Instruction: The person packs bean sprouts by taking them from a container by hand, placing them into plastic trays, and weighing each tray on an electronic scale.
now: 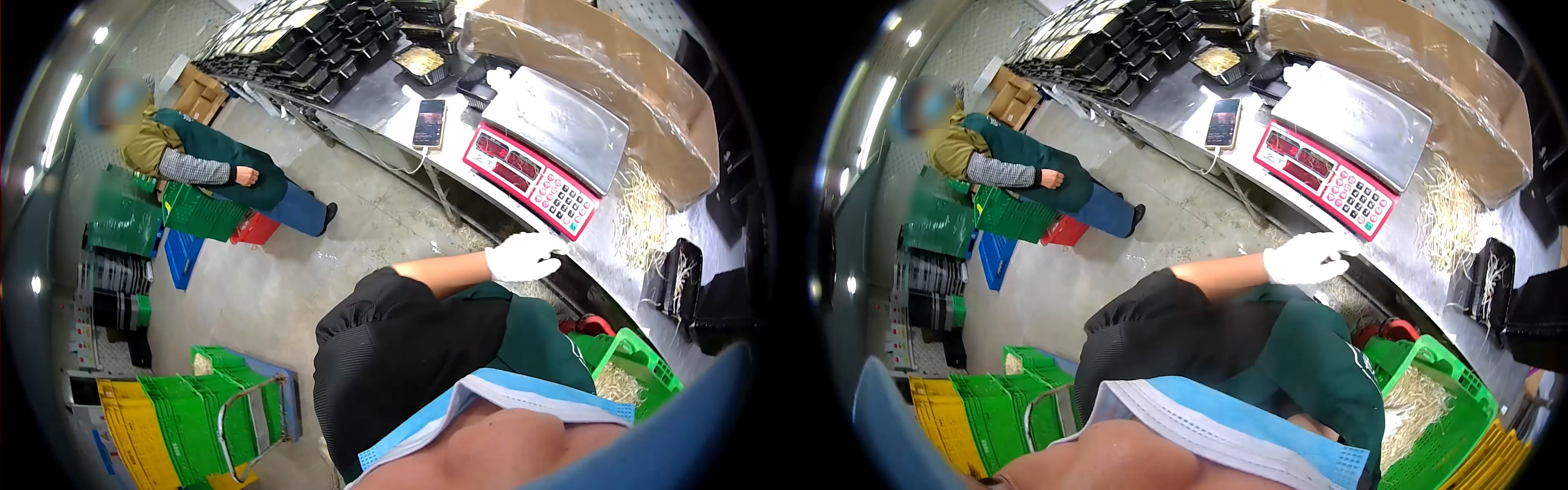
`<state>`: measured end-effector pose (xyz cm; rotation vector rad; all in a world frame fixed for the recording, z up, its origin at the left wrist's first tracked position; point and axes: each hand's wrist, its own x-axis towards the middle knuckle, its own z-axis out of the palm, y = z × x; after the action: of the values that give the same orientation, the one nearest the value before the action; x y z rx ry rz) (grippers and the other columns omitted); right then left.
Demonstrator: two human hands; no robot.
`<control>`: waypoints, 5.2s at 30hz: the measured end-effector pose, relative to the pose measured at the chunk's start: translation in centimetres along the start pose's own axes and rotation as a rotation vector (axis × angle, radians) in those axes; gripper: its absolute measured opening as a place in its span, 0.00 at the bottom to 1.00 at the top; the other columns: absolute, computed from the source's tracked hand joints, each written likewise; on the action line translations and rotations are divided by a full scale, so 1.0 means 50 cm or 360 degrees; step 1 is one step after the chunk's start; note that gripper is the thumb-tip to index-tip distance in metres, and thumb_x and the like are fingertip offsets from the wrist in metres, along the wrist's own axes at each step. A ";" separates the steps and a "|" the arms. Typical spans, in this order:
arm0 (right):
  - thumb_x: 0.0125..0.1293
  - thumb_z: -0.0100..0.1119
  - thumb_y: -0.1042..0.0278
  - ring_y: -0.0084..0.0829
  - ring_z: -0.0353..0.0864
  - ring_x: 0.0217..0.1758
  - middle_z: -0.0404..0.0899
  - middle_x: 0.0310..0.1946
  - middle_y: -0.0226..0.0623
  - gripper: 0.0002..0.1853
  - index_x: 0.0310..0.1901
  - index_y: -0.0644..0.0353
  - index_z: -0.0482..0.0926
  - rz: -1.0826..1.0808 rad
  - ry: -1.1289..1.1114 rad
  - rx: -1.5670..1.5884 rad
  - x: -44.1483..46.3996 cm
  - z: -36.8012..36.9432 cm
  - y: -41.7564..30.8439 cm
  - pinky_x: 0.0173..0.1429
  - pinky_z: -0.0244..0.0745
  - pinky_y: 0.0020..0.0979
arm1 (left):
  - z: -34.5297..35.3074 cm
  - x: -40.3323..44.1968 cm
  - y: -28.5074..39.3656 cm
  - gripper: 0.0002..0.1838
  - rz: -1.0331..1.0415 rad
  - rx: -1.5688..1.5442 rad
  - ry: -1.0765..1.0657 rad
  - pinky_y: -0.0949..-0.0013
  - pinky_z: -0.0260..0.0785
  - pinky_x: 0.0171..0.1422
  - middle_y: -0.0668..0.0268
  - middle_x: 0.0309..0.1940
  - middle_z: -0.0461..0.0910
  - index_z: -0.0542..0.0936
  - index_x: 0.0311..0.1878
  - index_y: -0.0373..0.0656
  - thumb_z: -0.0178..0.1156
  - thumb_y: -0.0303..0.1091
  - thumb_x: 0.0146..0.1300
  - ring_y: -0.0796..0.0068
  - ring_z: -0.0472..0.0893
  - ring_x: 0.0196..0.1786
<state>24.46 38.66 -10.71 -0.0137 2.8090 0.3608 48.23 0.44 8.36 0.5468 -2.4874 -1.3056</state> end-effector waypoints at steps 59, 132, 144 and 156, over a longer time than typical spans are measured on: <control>0.48 0.65 0.58 0.46 0.77 0.52 0.73 0.54 0.51 0.52 0.72 0.60 0.46 -0.0089 -0.0021 0.0735 -0.095 -0.043 0.139 0.54 0.74 0.41 | 0.187 0.149 0.565 0.27 0.2186 0.0700 -0.1255 0.64 0.67 0.62 0.54 0.54 0.77 0.72 0.61 0.39 0.64 0.29 0.57 0.59 0.77 0.57; 0.40 0.77 0.54 0.48 0.59 0.70 0.55 0.68 0.54 0.62 0.73 0.58 0.43 -0.0263 0.0044 0.0390 -0.102 0.047 0.087 0.72 0.56 0.39 | 0.586 0.215 0.239 0.39 0.1358 0.0725 -0.1776 0.67 0.65 0.64 0.52 0.58 0.72 0.65 0.64 0.39 0.69 0.41 0.51 0.58 0.73 0.60; 0.47 0.70 0.41 0.41 0.65 0.67 0.49 0.72 0.49 0.63 0.72 0.61 0.36 -0.0202 -0.0400 0.0794 -0.209 0.049 0.198 0.72 0.59 0.36 | 0.908 0.092 0.034 0.48 0.2387 0.1467 -0.1396 0.36 0.53 0.65 0.51 0.68 0.56 0.46 0.73 0.45 0.64 0.42 0.55 0.55 0.57 0.70; 0.62 0.55 0.58 0.38 0.74 0.59 0.74 0.58 0.41 0.31 0.68 0.42 0.62 -0.0196 0.0094 0.1025 0.071 0.121 0.267 0.62 0.70 0.35 | 0.899 0.100 0.068 0.38 0.2702 0.1065 -0.1557 0.66 0.72 0.29 0.69 0.24 0.76 0.51 0.71 0.38 0.55 0.37 0.60 0.72 0.79 0.25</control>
<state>22.26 53.19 -14.07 -0.0543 2.8281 -0.5830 24.64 32.51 -13.34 -2.0748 -2.3905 0.0953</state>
